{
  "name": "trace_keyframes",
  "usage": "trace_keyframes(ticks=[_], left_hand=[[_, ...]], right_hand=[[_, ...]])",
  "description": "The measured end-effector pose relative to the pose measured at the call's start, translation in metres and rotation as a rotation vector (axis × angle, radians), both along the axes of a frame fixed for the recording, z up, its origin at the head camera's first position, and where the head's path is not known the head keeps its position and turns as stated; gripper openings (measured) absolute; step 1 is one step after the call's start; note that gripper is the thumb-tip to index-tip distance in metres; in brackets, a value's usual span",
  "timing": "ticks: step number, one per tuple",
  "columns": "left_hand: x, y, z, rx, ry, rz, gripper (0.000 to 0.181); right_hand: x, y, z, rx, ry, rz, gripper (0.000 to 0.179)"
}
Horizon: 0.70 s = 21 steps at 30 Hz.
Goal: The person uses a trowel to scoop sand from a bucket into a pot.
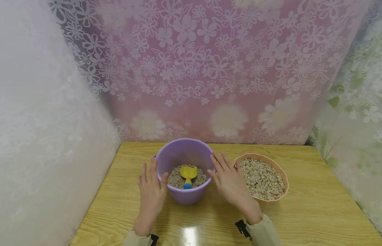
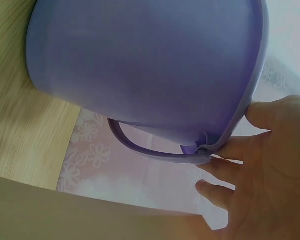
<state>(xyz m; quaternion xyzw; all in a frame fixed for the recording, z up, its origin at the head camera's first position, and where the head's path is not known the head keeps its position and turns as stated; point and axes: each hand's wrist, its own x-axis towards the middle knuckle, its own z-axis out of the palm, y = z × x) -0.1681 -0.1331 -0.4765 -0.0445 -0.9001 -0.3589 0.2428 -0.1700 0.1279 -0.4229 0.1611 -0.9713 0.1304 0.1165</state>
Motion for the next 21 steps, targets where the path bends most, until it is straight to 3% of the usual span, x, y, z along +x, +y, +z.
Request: trace_keyframes(ticks=[11, 21], left_hand=[[0.006, 0.018, -0.002, 0.024, 0.057, 0.037, 0.067], [0.014, 0.029, -0.002, 0.006, 0.035, 0.056, 0.070]], right_hand=[[-0.001, 0.008, 0.002, 0.035, 0.031, -0.021, 0.052], [-0.003, 0.013, 0.001, 0.045, 0.060, -0.052, 0.049]])
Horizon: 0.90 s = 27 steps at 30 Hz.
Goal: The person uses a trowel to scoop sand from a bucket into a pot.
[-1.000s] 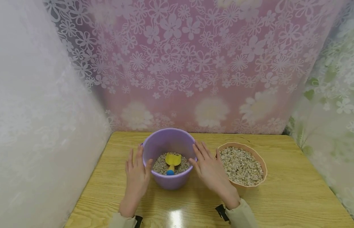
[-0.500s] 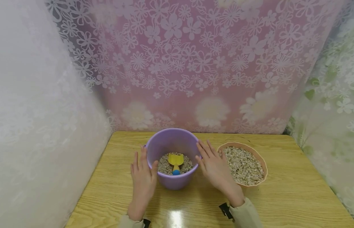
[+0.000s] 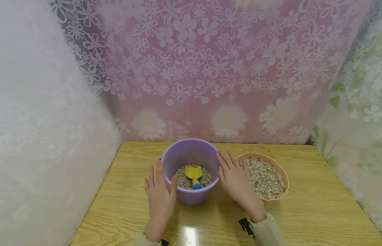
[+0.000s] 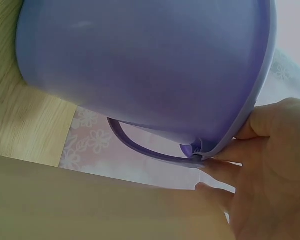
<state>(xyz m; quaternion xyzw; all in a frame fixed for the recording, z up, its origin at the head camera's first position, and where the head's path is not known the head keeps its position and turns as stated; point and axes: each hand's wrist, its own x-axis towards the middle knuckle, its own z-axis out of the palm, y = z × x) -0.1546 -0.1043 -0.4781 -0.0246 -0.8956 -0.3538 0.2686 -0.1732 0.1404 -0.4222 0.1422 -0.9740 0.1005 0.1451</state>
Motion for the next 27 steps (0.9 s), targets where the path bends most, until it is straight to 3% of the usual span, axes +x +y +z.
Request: trace_keyframes(ticks=[9, 18, 27], left_hand=[[0.007, 0.008, 0.001, -0.029, -0.007, 0.015, 0.071], [0.012, 0.017, 0.004, -0.020, -0.033, 0.015, 0.073], [0.016, 0.022, 0.002, -0.035, -0.042, 0.029, 0.073]], right_hand=[[0.002, 0.005, 0.003, -0.036, -0.059, -0.017, 0.050], [0.001, 0.012, 0.005, -0.014, -0.054, -0.026, 0.050], [0.002, 0.017, 0.004, -0.066, -0.076, -0.019, 0.049]])
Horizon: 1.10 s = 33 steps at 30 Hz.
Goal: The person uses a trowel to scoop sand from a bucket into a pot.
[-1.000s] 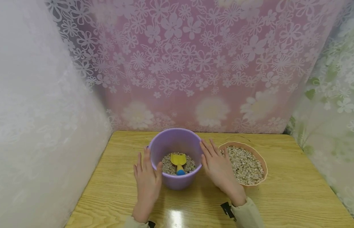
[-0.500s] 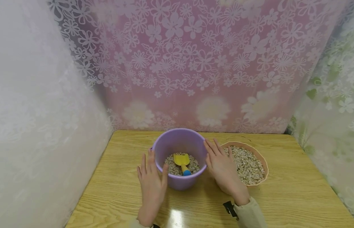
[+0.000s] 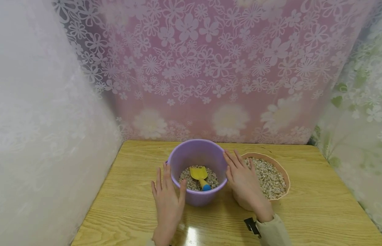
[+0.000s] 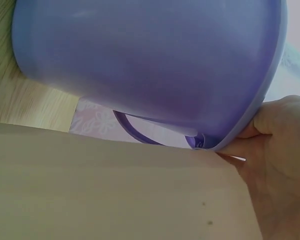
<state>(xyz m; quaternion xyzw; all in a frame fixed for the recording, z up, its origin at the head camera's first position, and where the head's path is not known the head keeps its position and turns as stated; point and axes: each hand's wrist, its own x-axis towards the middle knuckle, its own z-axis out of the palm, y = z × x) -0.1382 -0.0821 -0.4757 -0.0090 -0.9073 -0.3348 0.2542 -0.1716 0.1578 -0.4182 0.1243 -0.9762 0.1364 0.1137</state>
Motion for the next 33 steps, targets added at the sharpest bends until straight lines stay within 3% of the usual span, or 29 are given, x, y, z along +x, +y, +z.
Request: trace_keyframes(ticks=[11, 17, 29, 33], left_hand=[[0.006, 0.004, 0.000, 0.016, -0.030, -0.017, 0.076], [0.007, 0.001, 0.000, 0.017, -0.013, -0.027, 0.076], [0.008, -0.013, 0.020, -0.109, -0.084, -0.078, 0.078], [0.001, -0.021, 0.029, -0.135, -0.032, -0.098, 0.071]], right_hand=[[0.004, 0.007, 0.000, -0.004, 0.017, 0.008, 0.050], [0.005, 0.006, -0.002, -0.007, 0.016, 0.017, 0.050], [0.003, 0.009, -0.008, -0.025, 0.064, 0.039, 0.050], [0.002, 0.010, -0.010, -0.005, 0.090, 0.059, 0.049]])
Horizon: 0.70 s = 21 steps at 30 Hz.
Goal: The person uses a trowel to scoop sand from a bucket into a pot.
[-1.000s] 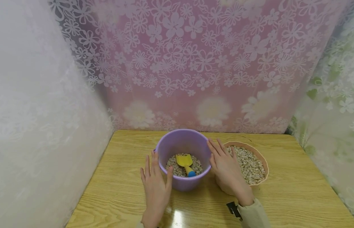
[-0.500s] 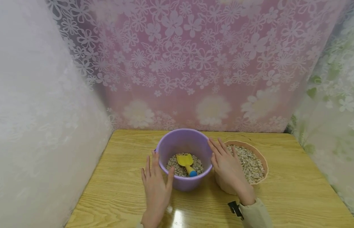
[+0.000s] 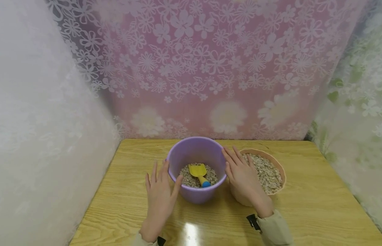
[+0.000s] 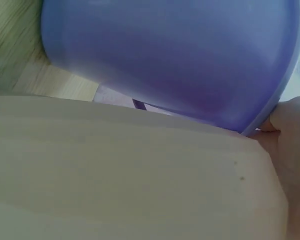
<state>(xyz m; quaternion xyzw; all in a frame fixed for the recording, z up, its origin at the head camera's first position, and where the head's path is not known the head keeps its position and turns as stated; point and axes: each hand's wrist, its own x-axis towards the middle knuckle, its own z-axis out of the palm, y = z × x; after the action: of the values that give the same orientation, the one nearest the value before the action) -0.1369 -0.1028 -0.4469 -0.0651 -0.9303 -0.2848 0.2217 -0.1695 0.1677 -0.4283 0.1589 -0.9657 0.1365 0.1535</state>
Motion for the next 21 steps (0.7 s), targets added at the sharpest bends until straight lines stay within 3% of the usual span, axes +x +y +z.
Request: trace_keyframes(ticks=[5, 8, 10, 13, 18, 21], left_hand=[[-0.017, -0.004, 0.026, -0.094, 0.161, -0.064, 0.053], [-0.026, -0.002, 0.049, -0.197, 0.173, -0.164, 0.036], [-0.031, 0.002, 0.062, -0.260, 0.113, -0.253, 0.029], [-0.036, 0.013, 0.071, -0.388, 0.006, -0.343, 0.030], [-0.048, 0.033, 0.073, -0.573, -0.091, -0.515, 0.031], [-0.057, 0.045, 0.071, -0.628, -0.206, -0.652, 0.032]], right_hand=[[0.001, 0.003, 0.004, 0.015, 0.045, 0.087, 0.055], [0.002, 0.001, 0.005, 0.010, 0.016, 0.123, 0.060], [0.004, 0.000, 0.003, 0.001, -0.032, 0.122, 0.060], [0.005, -0.001, -0.002, -0.014, -0.063, 0.113, 0.061], [0.005, 0.000, -0.009, -0.041, -0.060, 0.108, 0.059], [0.005, 0.001, -0.010, -0.044, -0.043, 0.111, 0.057]])
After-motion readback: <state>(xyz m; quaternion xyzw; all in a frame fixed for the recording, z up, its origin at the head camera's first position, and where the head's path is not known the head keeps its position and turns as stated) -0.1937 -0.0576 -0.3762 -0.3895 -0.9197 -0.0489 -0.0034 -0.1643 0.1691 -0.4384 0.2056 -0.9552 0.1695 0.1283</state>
